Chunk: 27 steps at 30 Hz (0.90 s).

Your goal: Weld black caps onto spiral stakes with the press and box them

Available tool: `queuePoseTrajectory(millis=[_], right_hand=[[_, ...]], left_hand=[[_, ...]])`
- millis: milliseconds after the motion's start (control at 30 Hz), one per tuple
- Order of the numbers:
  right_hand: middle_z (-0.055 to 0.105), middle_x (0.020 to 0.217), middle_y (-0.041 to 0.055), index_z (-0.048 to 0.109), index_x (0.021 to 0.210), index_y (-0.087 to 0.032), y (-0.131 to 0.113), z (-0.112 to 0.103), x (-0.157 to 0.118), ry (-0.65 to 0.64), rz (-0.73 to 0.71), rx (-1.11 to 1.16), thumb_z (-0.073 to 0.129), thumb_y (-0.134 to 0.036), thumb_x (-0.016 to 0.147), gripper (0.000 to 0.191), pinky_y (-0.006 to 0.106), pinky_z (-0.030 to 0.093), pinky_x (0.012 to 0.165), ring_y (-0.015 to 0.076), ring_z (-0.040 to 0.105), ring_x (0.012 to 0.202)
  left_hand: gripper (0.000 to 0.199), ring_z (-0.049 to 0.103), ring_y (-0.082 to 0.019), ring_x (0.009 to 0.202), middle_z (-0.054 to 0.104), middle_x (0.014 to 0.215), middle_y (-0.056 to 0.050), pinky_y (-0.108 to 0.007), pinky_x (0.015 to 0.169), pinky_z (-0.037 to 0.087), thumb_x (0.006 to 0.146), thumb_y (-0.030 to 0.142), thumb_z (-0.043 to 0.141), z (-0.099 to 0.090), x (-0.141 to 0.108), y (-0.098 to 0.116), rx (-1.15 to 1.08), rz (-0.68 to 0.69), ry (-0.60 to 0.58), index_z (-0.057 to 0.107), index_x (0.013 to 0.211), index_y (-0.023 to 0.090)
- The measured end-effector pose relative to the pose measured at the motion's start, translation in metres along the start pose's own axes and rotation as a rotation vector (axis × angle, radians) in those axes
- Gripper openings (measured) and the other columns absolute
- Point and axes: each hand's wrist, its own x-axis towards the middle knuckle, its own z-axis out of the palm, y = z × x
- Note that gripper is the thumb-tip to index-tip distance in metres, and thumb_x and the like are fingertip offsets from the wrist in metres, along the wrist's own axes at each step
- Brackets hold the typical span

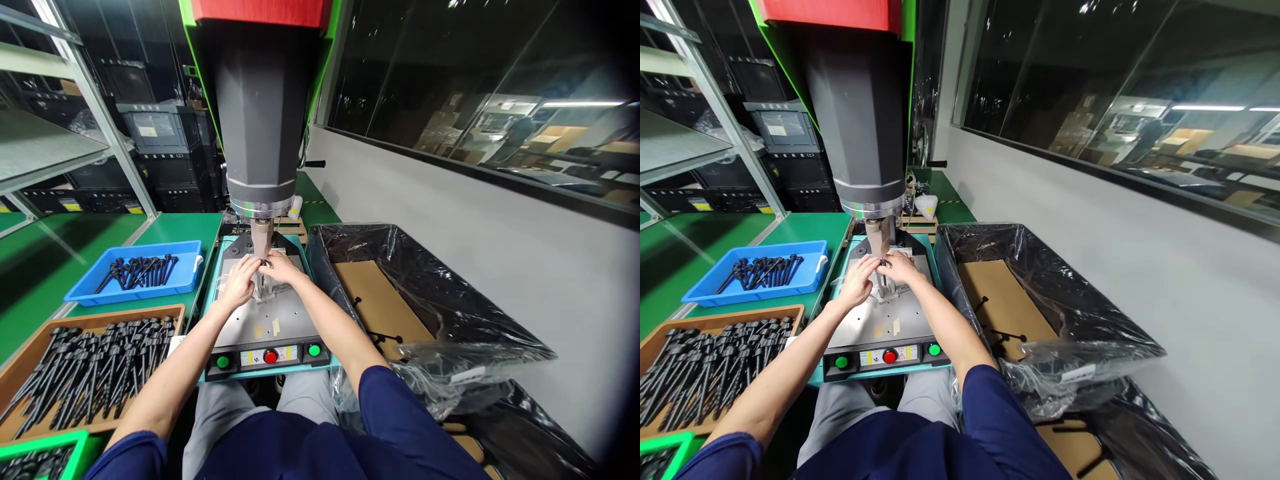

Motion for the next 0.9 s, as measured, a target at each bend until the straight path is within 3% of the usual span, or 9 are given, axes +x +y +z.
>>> queuePoseTrajectory(millis=[233,333,467,633,900], right_hand=[[0.064,0.122,0.0052,0.067,0.118,-0.027,0.007,0.001,-0.003,-0.034,-0.061,0.037,0.063,-0.049,0.087,0.038,0.035,0.042,0.098,0.0239,0.057,0.114],[0.059,0.13,0.0074,0.063,0.125,-0.027,0.005,-0.002,-0.008,-0.022,-0.03,0.029,0.063,-0.048,0.088,0.042,0.038,0.04,0.101,0.0257,0.053,0.12],[0.049,0.144,0.0102,0.059,0.131,-0.029,-0.002,-0.01,-0.015,-0.001,0.026,-0.016,0.057,-0.049,0.092,0.044,0.05,0.038,0.104,0.0325,0.045,0.13],[0.042,0.15,0.0114,0.053,0.138,-0.032,-0.01,-0.011,-0.025,-0.032,0.038,-0.08,0.051,-0.048,0.095,0.045,0.064,0.028,0.107,0.035,0.032,0.14],[0.04,0.151,0.0141,0.045,0.144,-0.03,-0.014,-0.016,-0.03,-0.043,0.049,-0.081,0.051,-0.048,0.095,0.052,0.065,0.029,0.106,0.0366,0.033,0.139]], left_hand=[[0.084,0.033,-0.033,0.143,0.051,0.147,-0.009,-0.057,0.111,0.03,0.064,0.0,0.044,0.0,0.0,-0.004,0.151,-0.029,-0.102,0.045,0.146,0.021],[0.081,0.031,-0.034,0.143,0.051,0.147,-0.009,-0.06,0.112,0.026,0.067,0.0,0.044,-0.006,0.003,0.002,0.198,-0.027,-0.133,0.046,0.145,0.02],[0.076,0.032,-0.034,0.143,0.055,0.143,-0.009,-0.06,0.113,0.025,0.069,0.002,0.046,-0.011,0.007,0.004,0.221,-0.018,-0.14,0.049,0.143,0.022],[0.072,0.033,-0.034,0.142,0.054,0.144,-0.009,-0.061,0.113,0.025,0.072,0.004,0.046,-0.012,0.007,0.003,0.226,-0.007,-0.141,0.051,0.141,0.022],[0.061,0.036,-0.035,0.14,0.055,0.14,-0.013,-0.059,0.112,0.028,0.075,0.009,0.048,-0.018,0.014,0.004,0.17,0.0,-0.084,0.056,0.135,0.02]])
